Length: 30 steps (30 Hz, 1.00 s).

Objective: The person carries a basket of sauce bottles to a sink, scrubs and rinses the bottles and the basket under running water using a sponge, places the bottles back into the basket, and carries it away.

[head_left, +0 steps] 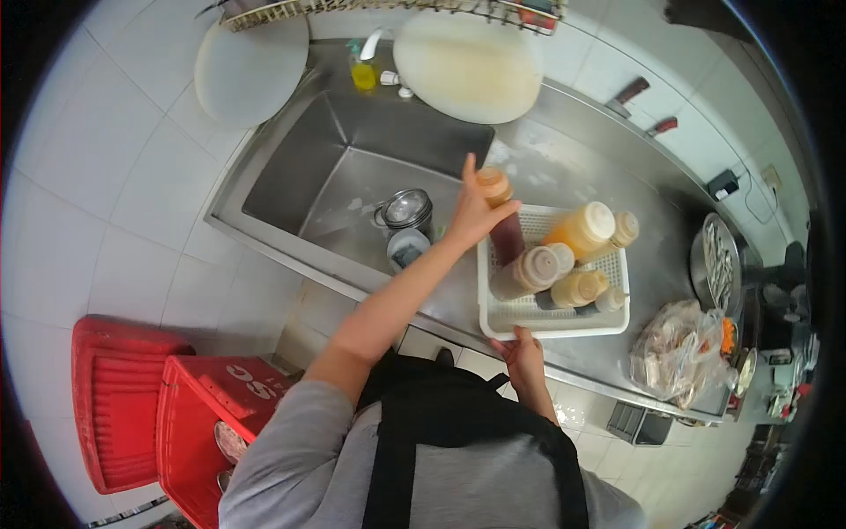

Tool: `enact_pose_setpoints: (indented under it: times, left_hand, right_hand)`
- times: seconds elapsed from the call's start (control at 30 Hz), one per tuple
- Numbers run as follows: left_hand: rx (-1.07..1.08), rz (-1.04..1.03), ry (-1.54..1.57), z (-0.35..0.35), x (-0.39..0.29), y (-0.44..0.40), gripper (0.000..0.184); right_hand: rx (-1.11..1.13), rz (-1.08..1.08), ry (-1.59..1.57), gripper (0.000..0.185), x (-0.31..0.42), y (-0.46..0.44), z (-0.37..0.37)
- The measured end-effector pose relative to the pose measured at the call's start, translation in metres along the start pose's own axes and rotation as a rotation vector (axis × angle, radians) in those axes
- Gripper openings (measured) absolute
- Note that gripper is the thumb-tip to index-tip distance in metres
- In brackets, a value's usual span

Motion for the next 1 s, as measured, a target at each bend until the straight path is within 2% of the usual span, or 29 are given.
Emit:
enact_pose_setpoints:
  times: [0.03, 0.13, 0.23, 0.27, 0.37, 0.4, 0.5, 0.6, 0.63, 0.67, 0.7, 0.73, 0.77, 0.8, 0.87, 0.9, 0.97, 1.0]
  left_hand:
    - [0.079, 0.083, 0.137, -0.013, 0.015, -0.011, 0.099]
    - [0.154, 0.123, -0.026, -0.034, 0.028, -0.04, 0.096]
    - [0.169, -0.023, -0.008, -0.039, 0.006, -0.054, 0.092]
    - [0.164, -0.054, 0.042, -0.035, -0.002, -0.06, 0.085]
    - [0.05, -0.269, 0.152, 0.001, -0.03, -0.092, 0.079]
    - [0.047, -0.252, 0.199, 0.017, -0.04, -0.107, 0.073]
    - [0.117, -0.234, 0.364, 0.067, -0.061, -0.146, 0.07]
    - [0.086, -0.23, 0.615, 0.125, -0.052, -0.176, 0.07]
    - [0.09, -0.234, 0.557, 0.146, -0.041, -0.184, 0.07]
    - [0.095, -0.235, 0.499, 0.167, -0.028, -0.189, 0.07]
    - [0.095, -0.21, 0.514, 0.186, -0.014, -0.188, 0.07]
    - [0.094, -0.19, 0.524, 0.205, 0.0, -0.181, 0.069]
    - [0.077, -0.147, 0.461, 0.224, 0.017, -0.174, 0.069]
    - [0.058, -0.111, 0.395, 0.242, 0.031, -0.167, 0.068]
    - [-0.065, 0.08, 0.385, 0.279, 0.067, -0.15, 0.063]
    - [-0.111, 0.124, 0.374, 0.295, 0.085, -0.142, 0.061]
    - [-0.185, 0.199, 0.393, 0.323, 0.117, -0.127, 0.058]
    - [-0.207, 0.233, 0.42, 0.336, 0.13, -0.118, 0.056]
  right_hand:
    - [-0.037, 0.008, 0.014, 0.034, 0.002, -0.002, 0.0]
    - [-0.053, 0.085, 0.01, 0.032, 0.013, -0.02, -0.016]
    - [-0.075, 0.167, -0.017, 0.031, 0.02, -0.051, -0.023]
    - [-0.093, 0.196, -0.051, 0.031, 0.026, -0.062, -0.03]
    - [-0.179, 0.25, -0.065, 0.032, 0.041, -0.094, -0.041]
    - [-0.193, 0.23, -0.071, 0.034, 0.041, -0.113, -0.036]
    - [-0.149, 0.318, -0.084, 0.042, 0.056, -0.141, -0.047]
    - [-0.258, 0.498, -0.201, 0.045, 0.049, -0.122, -0.093]
    - [-0.256, 0.64, -0.035, 0.044, 0.032, -0.126, -0.102]
    - [-0.28, 0.663, 0.146, 0.041, 0.015, -0.116, -0.136]
    - [-0.207, 0.545, 0.263, 0.036, -0.01, -0.124, -0.169]
    - [-0.026, 0.507, 0.437, 0.026, -0.03, -0.135, -0.211]
    - [0.115, 0.55, 0.76, 0.019, -0.053, -0.155, -0.237]
    - [0.326, 0.576, 0.973, 0.023, -0.077, -0.171, -0.267]
    - [0.561, 0.231, 1.515, 0.031, -0.154, -0.234, -0.273]
    - [0.621, 0.137, 1.721, 0.031, -0.186, -0.267, -0.264]
    - [0.53, 0.11, 2.056, 0.032, -0.239, -0.33, -0.224]
    - [0.392, 0.229, 2.123, 0.032, -0.255, -0.356, -0.203]
Point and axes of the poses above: each hand's wrist, its own y-axis away from the middle knuckle, its own z-axis out of the back of the hand, x = y × z, the point moved 10 cm from there along -y, towards the middle knuckle
